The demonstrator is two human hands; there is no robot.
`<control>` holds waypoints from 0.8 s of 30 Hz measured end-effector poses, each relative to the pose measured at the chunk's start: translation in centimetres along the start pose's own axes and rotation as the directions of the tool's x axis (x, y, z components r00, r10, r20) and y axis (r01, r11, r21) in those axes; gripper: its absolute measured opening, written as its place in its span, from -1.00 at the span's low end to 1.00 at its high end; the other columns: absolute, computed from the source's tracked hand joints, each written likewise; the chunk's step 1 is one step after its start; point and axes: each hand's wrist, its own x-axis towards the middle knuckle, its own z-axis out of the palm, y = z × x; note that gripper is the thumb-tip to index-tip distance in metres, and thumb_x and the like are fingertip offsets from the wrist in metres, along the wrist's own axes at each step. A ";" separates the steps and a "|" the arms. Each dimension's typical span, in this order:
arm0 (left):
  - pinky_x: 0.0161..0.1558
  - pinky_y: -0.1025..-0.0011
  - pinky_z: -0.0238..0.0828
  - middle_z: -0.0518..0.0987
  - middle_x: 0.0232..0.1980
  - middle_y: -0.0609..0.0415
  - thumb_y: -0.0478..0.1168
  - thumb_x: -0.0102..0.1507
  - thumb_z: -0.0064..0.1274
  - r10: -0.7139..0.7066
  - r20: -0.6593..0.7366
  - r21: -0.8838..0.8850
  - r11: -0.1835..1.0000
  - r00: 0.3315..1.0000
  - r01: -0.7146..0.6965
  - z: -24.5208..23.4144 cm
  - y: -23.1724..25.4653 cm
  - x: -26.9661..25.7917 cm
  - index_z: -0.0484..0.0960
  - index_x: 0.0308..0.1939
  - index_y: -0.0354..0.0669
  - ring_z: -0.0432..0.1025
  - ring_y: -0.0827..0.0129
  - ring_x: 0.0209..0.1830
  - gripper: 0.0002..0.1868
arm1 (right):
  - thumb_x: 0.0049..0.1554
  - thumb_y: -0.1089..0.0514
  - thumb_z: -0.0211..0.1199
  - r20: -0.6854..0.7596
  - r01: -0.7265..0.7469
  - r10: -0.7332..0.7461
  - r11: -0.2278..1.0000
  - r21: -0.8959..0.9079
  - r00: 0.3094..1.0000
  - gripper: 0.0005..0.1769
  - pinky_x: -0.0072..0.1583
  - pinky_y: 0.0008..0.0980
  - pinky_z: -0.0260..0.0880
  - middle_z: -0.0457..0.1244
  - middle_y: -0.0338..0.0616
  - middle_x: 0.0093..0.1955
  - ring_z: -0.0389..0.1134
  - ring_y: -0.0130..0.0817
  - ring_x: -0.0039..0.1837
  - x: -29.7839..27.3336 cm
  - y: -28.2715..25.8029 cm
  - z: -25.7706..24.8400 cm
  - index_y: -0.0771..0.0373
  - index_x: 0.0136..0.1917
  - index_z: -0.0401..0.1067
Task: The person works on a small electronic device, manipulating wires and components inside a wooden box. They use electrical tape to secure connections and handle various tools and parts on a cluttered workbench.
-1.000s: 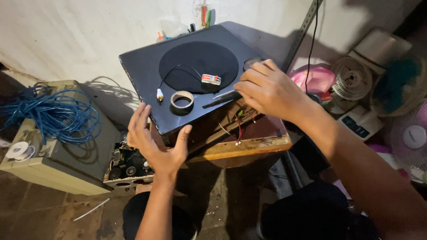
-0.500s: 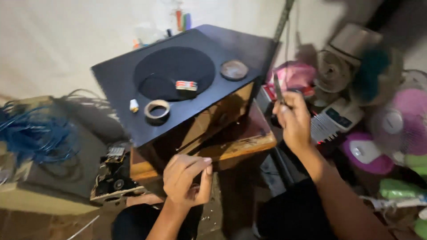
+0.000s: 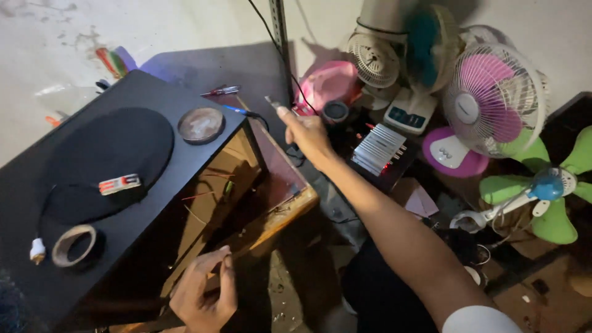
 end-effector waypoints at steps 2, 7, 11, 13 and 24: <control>-0.40 0.50 0.31 0.68 -0.19 -0.04 -0.39 0.32 0.08 0.013 -0.005 -0.010 1.000 1.000 -0.013 0.3 0.1 0.6 0.63 -0.17 -0.26 0.44 0.41 -0.46 -0.95 | 0.18 -0.30 0.12 0.038 -0.039 0.040 0.999 -0.019 0.998 -0.33 -0.17 -0.42 0.20 0.22 -0.35 -0.56 0.19 -0.49 -0.42 0.0 0.2 0.5 0.11 -0.61 0.35; -0.19 0.46 0.58 0.69 -0.21 -0.08 -0.40 0.30 0.08 -0.015 -0.004 -0.031 0.999 1.000 0.015 0.8 0.0 0.8 0.67 -0.18 -0.30 0.61 0.30 -0.28 -0.93 | 0.08 -0.01 0.05 0.113 -0.081 0.087 0.995 -0.060 0.990 -0.59 -0.21 -0.30 0.07 0.32 -0.31 -0.44 0.21 -0.46 -0.34 1.5 2.8 2.8 0.17 -0.46 0.54; -0.43 0.54 0.23 0.68 -0.21 -0.05 -0.40 0.30 0.09 -0.064 -0.007 -0.003 0.998 0.998 0.064 0.6 -0.1 0.7 0.67 -0.18 -0.24 0.35 0.45 -0.51 -0.93 | 0.20 0.00 -0.07 0.198 0.025 0.060 0.917 -0.399 0.978 -0.74 -0.05 -0.09 0.19 0.35 -0.08 -0.21 0.32 -0.09 -0.08 1.8 3.9 4.3 0.11 -0.19 0.36; -0.26 0.50 0.56 0.69 -0.20 -0.08 -0.41 0.29 0.10 -0.028 -0.008 0.000 1.000 1.000 0.028 0.1 -0.2 0.9 0.66 -0.18 -0.30 0.60 0.31 -0.30 -0.94 | 0.25 0.03 0.06 0.208 0.037 0.054 0.911 -0.410 0.977 -0.82 -0.02 -0.10 0.28 0.43 -0.07 -0.01 0.42 -0.03 0.04 2.1 4.5 5.1 0.10 0.02 0.42; -0.22 0.48 0.65 0.70 -0.18 -0.09 -0.41 0.30 0.04 0.088 0.032 -0.122 0.989 0.996 -0.083 -1.7 -0.8 1.1 0.66 -0.12 -0.38 0.63 0.27 -0.29 -0.87 | 0.03 0.35 0.11 0.344 0.386 -0.333 0.917 -0.097 0.878 -0.73 0.08 -0.35 0.39 0.45 -0.14 -0.02 0.39 -0.39 0.06 3.6 8.4 7.1 0.19 -0.04 0.54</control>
